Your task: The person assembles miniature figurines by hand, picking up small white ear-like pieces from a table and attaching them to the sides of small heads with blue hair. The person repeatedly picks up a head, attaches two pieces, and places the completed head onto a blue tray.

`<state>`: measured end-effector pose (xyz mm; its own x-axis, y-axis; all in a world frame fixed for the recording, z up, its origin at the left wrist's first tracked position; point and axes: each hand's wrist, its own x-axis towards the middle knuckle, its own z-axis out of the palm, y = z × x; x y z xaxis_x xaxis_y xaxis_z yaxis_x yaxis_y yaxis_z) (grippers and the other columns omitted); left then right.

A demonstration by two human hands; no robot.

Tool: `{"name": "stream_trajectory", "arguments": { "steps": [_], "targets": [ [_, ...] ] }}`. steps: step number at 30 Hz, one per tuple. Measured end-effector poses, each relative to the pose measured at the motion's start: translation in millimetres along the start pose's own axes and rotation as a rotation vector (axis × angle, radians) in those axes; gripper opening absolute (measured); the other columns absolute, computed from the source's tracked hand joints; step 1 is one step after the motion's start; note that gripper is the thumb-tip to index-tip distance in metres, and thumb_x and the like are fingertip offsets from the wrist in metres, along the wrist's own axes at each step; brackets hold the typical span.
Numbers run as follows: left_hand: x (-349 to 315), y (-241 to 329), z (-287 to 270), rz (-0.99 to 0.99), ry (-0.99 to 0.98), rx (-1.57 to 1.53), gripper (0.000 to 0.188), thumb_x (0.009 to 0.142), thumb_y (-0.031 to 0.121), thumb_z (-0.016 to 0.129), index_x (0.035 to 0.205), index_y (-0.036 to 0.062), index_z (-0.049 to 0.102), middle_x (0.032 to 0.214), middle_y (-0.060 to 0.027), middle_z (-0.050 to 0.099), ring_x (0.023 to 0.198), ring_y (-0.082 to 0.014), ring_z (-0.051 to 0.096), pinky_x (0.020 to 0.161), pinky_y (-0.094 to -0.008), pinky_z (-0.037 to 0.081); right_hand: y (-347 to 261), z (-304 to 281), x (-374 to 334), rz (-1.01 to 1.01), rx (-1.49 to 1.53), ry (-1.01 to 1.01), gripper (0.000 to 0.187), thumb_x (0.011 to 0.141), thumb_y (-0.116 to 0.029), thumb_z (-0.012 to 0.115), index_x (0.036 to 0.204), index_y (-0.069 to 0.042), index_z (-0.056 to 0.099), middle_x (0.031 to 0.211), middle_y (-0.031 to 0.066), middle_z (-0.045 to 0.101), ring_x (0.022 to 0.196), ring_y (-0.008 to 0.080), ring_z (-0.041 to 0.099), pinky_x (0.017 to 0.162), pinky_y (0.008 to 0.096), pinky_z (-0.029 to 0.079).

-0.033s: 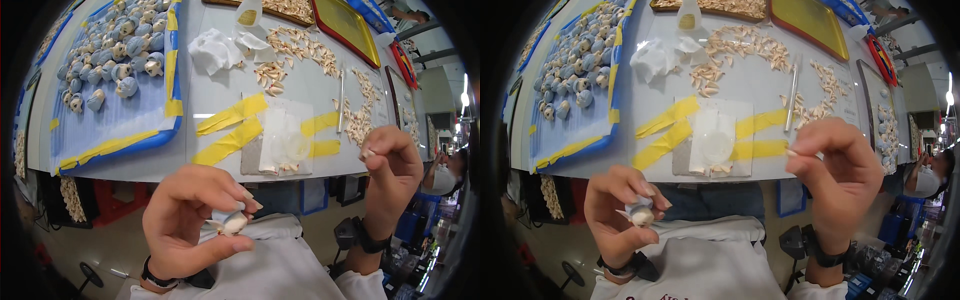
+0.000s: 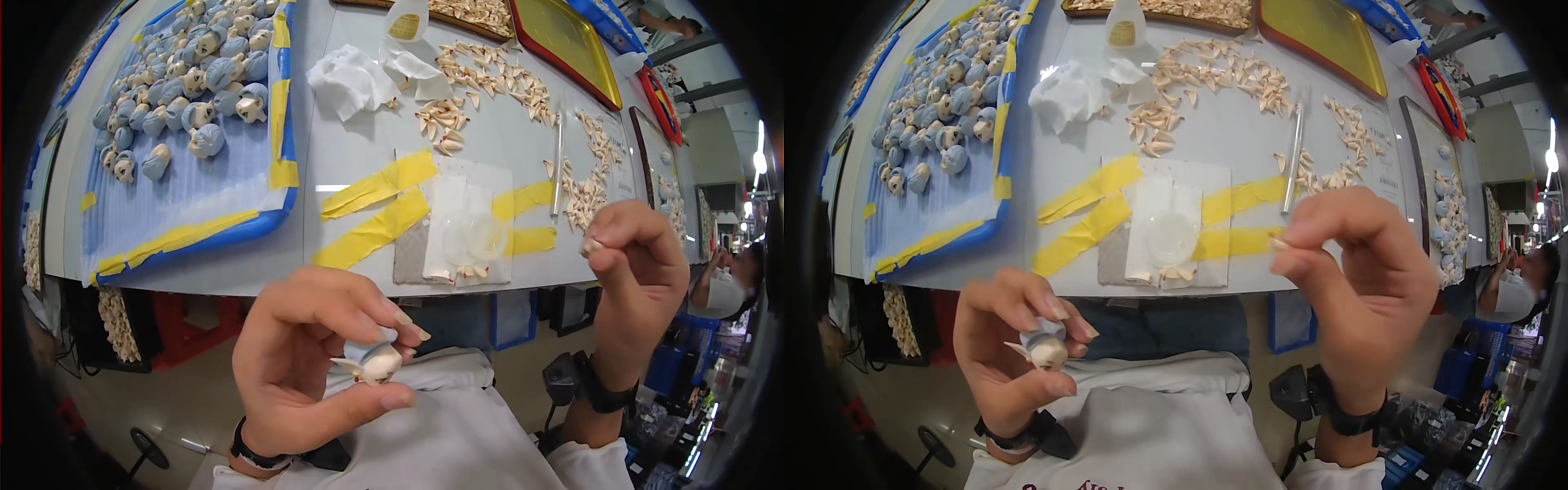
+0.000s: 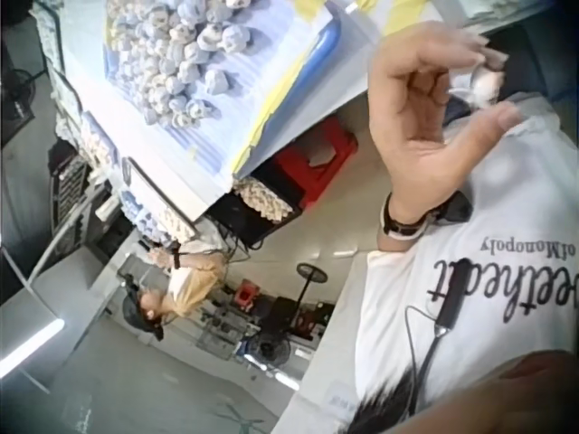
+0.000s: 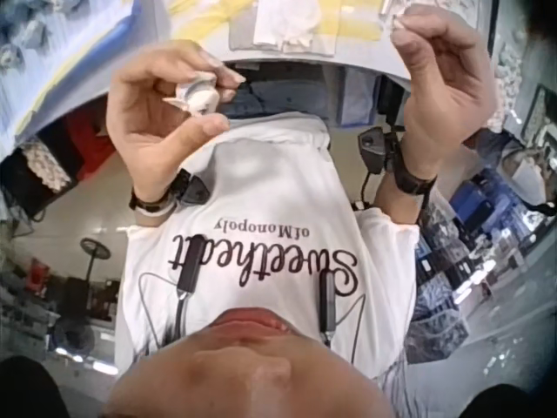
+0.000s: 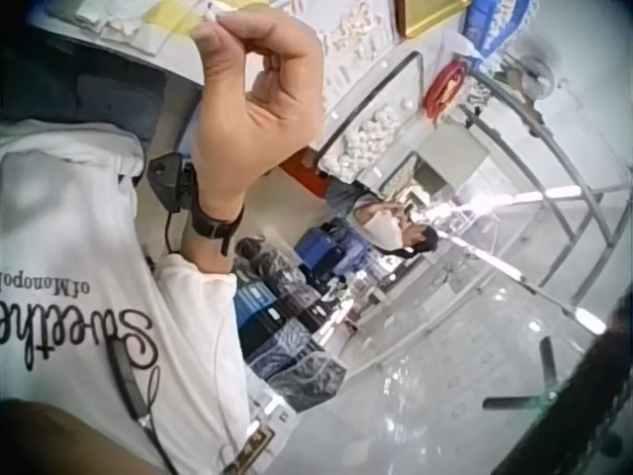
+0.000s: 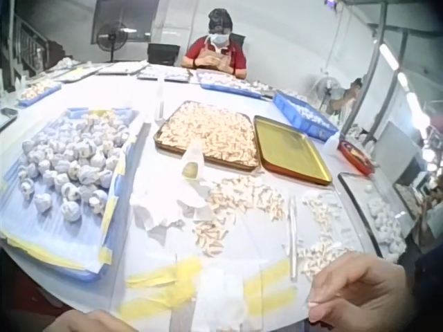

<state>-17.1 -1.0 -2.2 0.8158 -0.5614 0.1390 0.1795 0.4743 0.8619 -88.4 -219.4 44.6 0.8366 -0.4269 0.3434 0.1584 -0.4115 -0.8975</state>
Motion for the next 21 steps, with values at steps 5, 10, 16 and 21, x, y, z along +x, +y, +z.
{"name": "stream_trajectory", "arguments": {
  "steps": [5, 10, 16, 21],
  "targets": [
    [7, 1, -14, 0.175, -0.25, 0.39, 0.041, 0.058, 0.004, 0.079, 0.089, 0.0036, 0.052, 0.095, -0.0146, 0.049, 0.079, -0.0232, 0.057, 0.068, -0.0312, 0.05, 2, 14, 2, -0.185, -0.313, -0.185, 0.014, 0.069, 0.005, 0.064, 0.081, 0.002, 0.057, 0.081, 0.0086, 0.054, 0.076, 0.0156, 0.051, 0.07, 0.0243, 0.04],
    [5, -1, -13, 0.157, -0.235, 0.321, 0.029, 0.059, 0.014, 0.08, 0.077, 0.0047, 0.059, 0.094, -0.0141, 0.05, 0.078, -0.0217, 0.057, 0.069, -0.0311, 0.049, -1, 31, 3, -0.255, -0.49, -0.148, 0.02, 0.06, 0.012, 0.064, 0.074, -0.001, 0.06, 0.075, 0.0084, 0.054, 0.069, 0.0172, 0.051, 0.062, 0.0258, 0.04],
    [5, -6, -15, 0.165, -0.222, 0.292, 0.031, 0.06, 0.025, 0.079, 0.076, 0.0057, 0.06, 0.094, -0.0139, 0.051, 0.076, -0.0202, 0.057, 0.064, -0.0279, 0.048, -3, 32, 7, -0.418, -0.645, -0.158, 0.02, 0.055, 0.01, 0.067, 0.072, -0.001, 0.061, 0.069, 0.0066, 0.054, 0.065, 0.019, 0.051, 0.057, 0.0269, 0.039],
    [9, -9, -17, 0.088, -0.214, 0.185, 0.037, 0.063, 0.022, 0.079, 0.085, 0.0028, 0.056, 0.094, -0.014, 0.05, 0.08, -0.0234, 0.058, 0.064, -0.027, 0.05, -3, 32, 7, -0.414, -0.682, -0.191, 0.022, 0.052, 0.009, 0.067, 0.071, -0.001, 0.061, 0.069, 0.0067, 0.053, 0.065, 0.0194, 0.05, 0.056, 0.0276, 0.039]
  ]
}}
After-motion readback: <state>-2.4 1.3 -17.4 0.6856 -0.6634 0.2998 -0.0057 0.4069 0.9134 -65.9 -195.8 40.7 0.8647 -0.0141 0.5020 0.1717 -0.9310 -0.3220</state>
